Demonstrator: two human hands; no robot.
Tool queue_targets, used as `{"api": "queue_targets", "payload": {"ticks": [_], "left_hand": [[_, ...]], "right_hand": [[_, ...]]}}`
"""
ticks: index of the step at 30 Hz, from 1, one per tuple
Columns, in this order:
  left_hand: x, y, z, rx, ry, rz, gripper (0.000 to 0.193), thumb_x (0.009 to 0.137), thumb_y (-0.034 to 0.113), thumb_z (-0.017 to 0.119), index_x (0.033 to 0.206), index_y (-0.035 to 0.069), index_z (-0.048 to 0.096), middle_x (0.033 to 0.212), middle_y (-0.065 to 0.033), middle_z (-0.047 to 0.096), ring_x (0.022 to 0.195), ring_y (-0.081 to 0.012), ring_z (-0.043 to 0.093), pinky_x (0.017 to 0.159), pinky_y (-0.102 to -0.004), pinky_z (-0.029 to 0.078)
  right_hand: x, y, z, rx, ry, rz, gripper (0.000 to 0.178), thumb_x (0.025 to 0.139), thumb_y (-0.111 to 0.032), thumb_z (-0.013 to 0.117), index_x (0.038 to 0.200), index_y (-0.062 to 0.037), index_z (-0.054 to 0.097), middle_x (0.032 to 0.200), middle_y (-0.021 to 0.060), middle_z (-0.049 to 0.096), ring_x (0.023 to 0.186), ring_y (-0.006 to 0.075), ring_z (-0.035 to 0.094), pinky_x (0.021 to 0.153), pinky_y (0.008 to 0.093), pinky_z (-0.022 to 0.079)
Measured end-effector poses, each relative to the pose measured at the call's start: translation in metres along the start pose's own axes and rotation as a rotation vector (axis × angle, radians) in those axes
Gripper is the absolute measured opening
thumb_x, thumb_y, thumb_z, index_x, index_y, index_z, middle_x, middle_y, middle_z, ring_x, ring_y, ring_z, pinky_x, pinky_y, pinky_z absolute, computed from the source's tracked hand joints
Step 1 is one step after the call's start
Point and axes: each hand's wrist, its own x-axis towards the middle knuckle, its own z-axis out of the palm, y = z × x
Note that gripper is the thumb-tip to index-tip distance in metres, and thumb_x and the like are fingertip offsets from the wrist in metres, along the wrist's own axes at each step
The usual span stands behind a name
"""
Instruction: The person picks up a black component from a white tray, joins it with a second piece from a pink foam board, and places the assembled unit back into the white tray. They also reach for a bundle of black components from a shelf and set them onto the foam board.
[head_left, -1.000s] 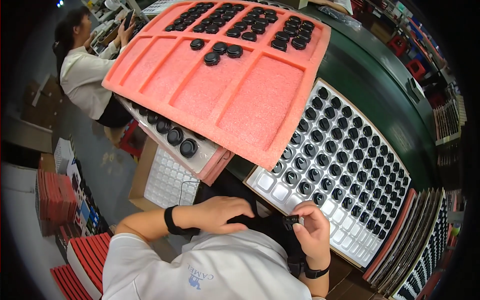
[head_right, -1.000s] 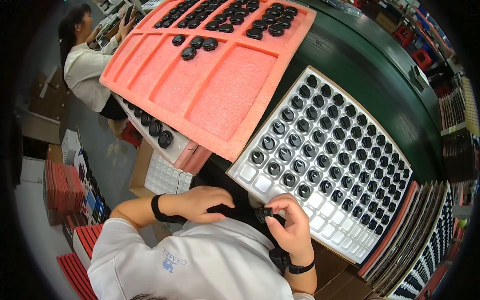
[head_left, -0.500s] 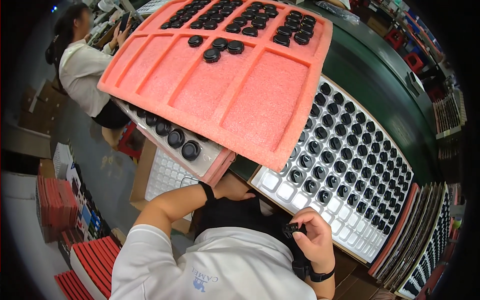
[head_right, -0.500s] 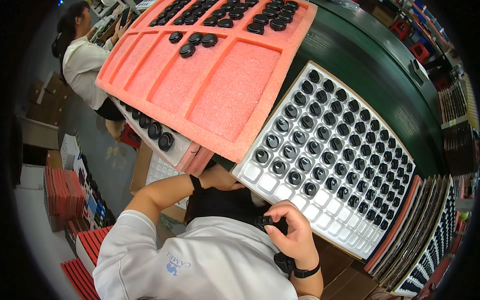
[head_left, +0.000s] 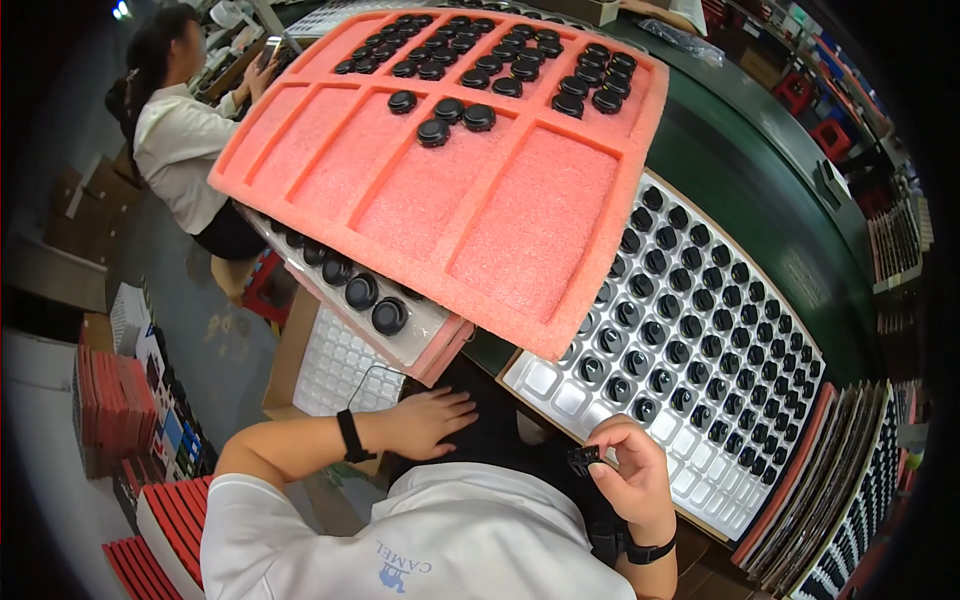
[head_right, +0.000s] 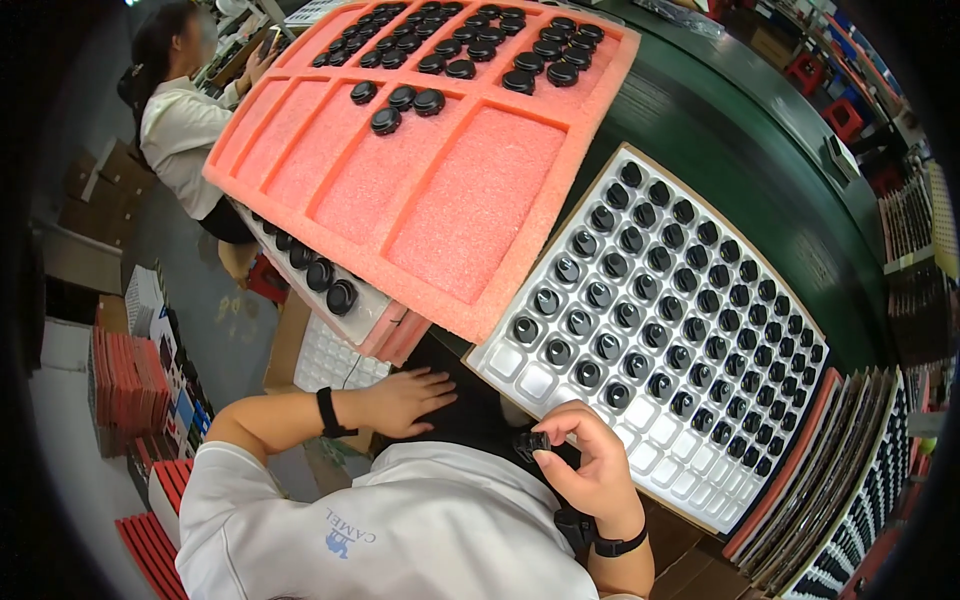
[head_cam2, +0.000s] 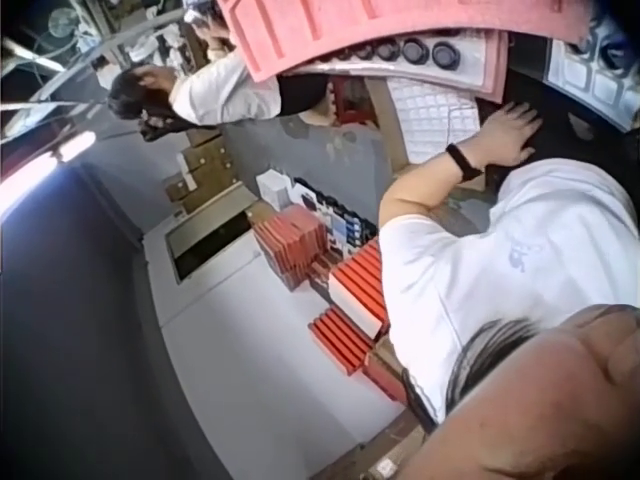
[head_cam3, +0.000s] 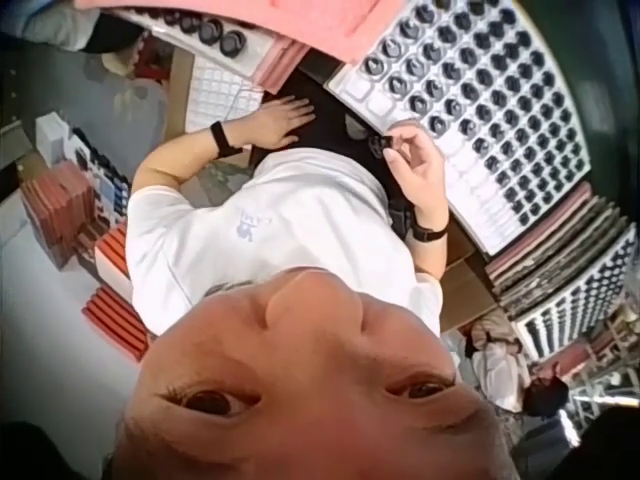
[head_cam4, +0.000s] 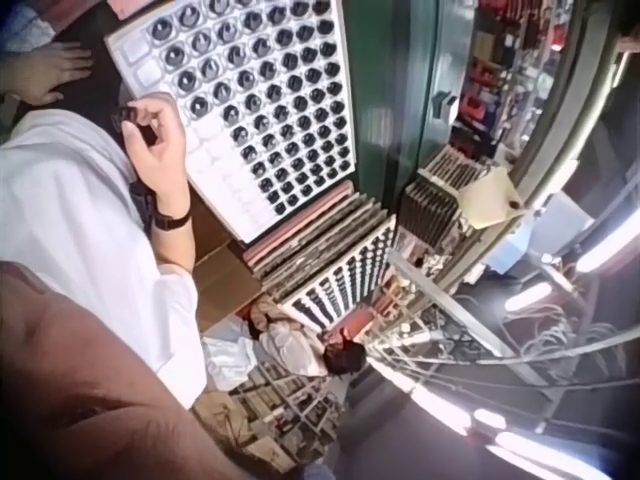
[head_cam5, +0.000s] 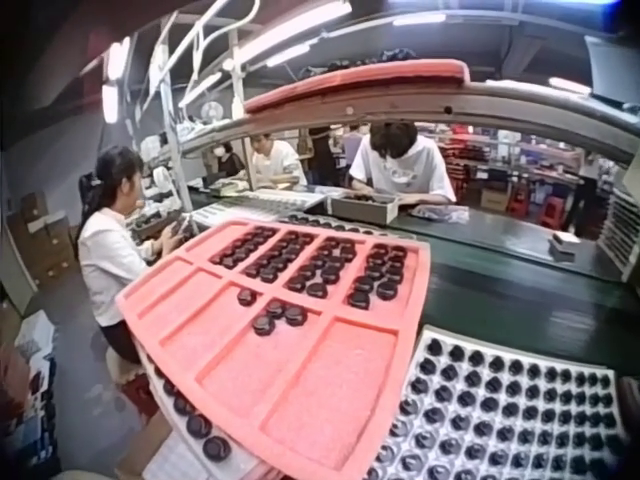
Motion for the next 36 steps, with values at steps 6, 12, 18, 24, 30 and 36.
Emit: {"api": "queue_targets", "payload": {"ticks": [6, 12, 18, 24, 30, 36], "left_hand": [[-0.003, 0.053, -0.107, -0.206, -1.01, -0.256, 0.057, 0.085, 0.034, 0.056, 0.131, 0.004, 0.042, 0.112, -0.0228, 0.057, 0.102, -0.0351, 0.056, 0.083, -0.046, 0.046], [-0.004, 0.078, -0.236, -0.661, -0.219, 0.116, 0.037, 0.087, 0.026, 0.059, 0.116, 0.004, 0.054, 0.096, -0.0181, 0.063, 0.086, -0.0338, 0.061, 0.073, -0.04, 0.05], [0.041, 0.013, -0.31, -0.09, 0.507, -0.249, 0.023, 0.08, 0.016, 0.063, 0.1, 0.005, 0.06, 0.088, -0.0092, 0.062, 0.082, -0.026, 0.061, 0.072, -0.0341, 0.049], [0.08, -0.068, -0.328, 0.29, 0.551, -0.374, 0.034, 0.08, 0.028, 0.067, 0.101, 0.004, 0.056, 0.097, -0.0143, 0.057, 0.092, -0.0289, 0.058, 0.079, -0.0365, 0.046], [0.094, -0.078, -0.332, 0.255, 0.452, -0.473, 0.035, 0.079, 0.031, 0.068, 0.102, 0.007, 0.056, 0.101, -0.0152, 0.054, 0.095, -0.0295, 0.056, 0.082, -0.0362, 0.045], [0.098, -0.074, -0.33, 0.269, 0.47, -0.421, 0.034, 0.079, 0.03, 0.068, 0.101, 0.008, 0.056, 0.101, -0.0137, 0.054, 0.093, -0.0293, 0.056, 0.081, -0.0361, 0.046]], "right_hand": [[0.0, 0.01, 0.003, 0.026, -0.072, 0.001, 0.019, 0.077, -0.006, 0.063, 0.092, 0.0008, 0.056, 0.092, 0.0081, 0.055, 0.083, 0.0144, 0.048, 0.077, 0.0265, 0.039], [-0.007, 0.015, -0.002, 0.109, -0.069, -0.02, 0.021, 0.075, 0.003, 0.062, 0.094, 0.0008, 0.058, 0.093, 0.0073, 0.055, 0.082, 0.0138, 0.048, 0.077, 0.0251, 0.039], [-0.017, 0.02, -0.004, 0.186, -0.034, 0.004, 0.02, 0.078, -0.007, 0.064, 0.093, 0.0028, 0.055, 0.093, 0.0103, 0.054, 0.084, 0.0157, 0.052, 0.079, 0.0264, 0.041], [-0.026, 0.021, -0.006, 0.218, 0.005, 0.005, 0.021, 0.079, -0.009, 0.065, 0.093, 0.0031, 0.055, 0.092, 0.0106, 0.054, 0.084, 0.0158, 0.052, 0.078, 0.0259, 0.042], [-0.032, 0.028, -0.012, 0.226, 0.038, 0.006, 0.022, 0.079, -0.009, 0.065, 0.094, 0.0033, 0.055, 0.093, 0.0106, 0.055, 0.084, 0.0158, 0.052, 0.077, 0.0261, 0.042], [-0.029, 0.033, -0.01, 0.23, 0.036, 0.012, 0.021, 0.078, -0.007, 0.064, 0.094, 0.0035, 0.055, 0.093, 0.0105, 0.055, 0.084, 0.0155, 0.051, 0.077, 0.0259, 0.042]]}}
